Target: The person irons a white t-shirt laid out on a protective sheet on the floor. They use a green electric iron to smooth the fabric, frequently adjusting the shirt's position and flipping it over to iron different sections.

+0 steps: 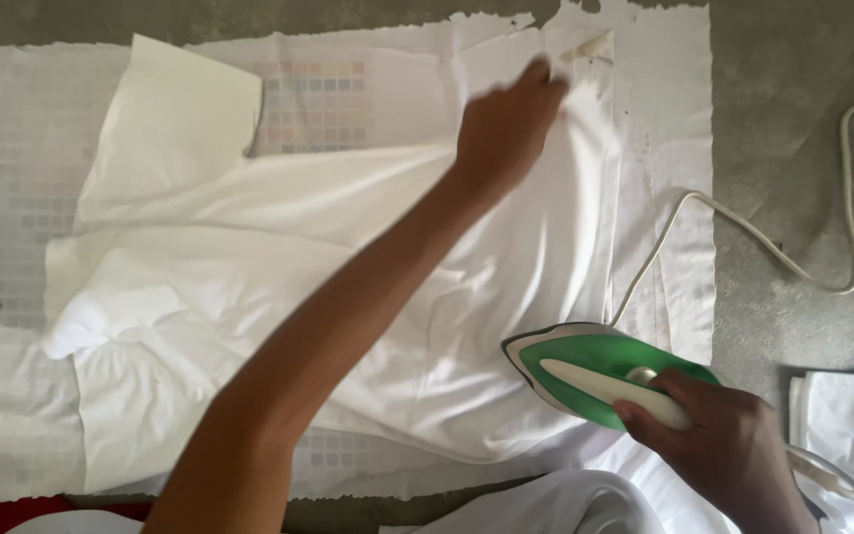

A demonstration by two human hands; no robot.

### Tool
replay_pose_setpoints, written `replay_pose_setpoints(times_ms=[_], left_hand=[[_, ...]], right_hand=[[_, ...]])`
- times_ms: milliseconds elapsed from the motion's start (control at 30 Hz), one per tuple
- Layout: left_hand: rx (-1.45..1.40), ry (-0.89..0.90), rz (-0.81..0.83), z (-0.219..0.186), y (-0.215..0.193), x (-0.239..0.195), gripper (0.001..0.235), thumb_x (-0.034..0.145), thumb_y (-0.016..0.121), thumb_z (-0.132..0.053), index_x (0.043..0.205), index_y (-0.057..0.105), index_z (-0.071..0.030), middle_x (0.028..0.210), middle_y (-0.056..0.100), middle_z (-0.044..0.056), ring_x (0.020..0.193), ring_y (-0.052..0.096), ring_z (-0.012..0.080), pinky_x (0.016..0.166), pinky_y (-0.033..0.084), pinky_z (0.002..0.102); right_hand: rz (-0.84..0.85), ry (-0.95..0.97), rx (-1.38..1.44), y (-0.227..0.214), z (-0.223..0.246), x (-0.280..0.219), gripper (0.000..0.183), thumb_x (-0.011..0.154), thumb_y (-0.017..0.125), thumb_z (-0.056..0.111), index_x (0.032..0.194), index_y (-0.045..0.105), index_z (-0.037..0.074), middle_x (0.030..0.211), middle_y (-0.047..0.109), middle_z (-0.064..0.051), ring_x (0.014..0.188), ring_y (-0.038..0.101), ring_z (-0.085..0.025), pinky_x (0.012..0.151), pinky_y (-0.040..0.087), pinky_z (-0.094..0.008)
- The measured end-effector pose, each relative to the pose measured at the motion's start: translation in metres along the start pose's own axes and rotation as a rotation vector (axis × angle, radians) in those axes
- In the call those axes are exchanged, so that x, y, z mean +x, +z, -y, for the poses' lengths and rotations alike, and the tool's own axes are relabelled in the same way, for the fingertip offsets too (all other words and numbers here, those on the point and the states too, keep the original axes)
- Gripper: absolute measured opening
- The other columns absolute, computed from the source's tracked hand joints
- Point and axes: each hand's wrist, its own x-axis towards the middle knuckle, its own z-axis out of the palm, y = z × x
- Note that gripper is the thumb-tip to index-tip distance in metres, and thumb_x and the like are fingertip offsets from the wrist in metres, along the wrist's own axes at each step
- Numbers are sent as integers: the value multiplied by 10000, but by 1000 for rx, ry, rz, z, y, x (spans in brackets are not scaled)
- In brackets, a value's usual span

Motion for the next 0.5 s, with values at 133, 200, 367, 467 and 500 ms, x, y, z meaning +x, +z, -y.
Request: replay_pose_setpoints(times_ms=[133,200,367,467,500], left_hand=[[62,41,-131,11,-3,45,194,817,726,-83,933,574,-114,818,562,82,602,642,349,419,495,504],[36,50,-129,18,7,54,203,836,723,-89,966,569,-111,807,559,81,596,628,341,434,489,499],[-104,79,-116,43,25,53,273,951,702,-125,1164,533,-96,745,541,73,565,549,288,526,455,467],[-179,106,-117,52,25,50,315,1008,692,-144,1263,516,-89,714,532,69,549,510,261,571,438,450],[-184,114,-119,39,20,18,315,1008,692,-144,1263,516,-89,714,532,69,549,510,261,571,438,450]], right_hand=[[-160,-162,158,-4,-5,-3,276,741,852,424,766,746,171,534,577,-17,476,483,-138,513,407,-359],[-153,-163,178,-3,-3,0,282,726,867,416,774,745,167,540,579,-16,484,479,-137,514,405,-356],[-106,-112,106,10,4,2,313,727,836,517,824,767,228,598,648,-20,523,569,-172,559,464,-384],[27,30,26,7,-2,1,356,733,786,601,832,768,259,613,714,-16,544,673,-188,598,505,-397],[21,37,24,6,-10,0,356,733,786,601,832,768,259,613,714,-16,544,673,-188,598,505,-397]])
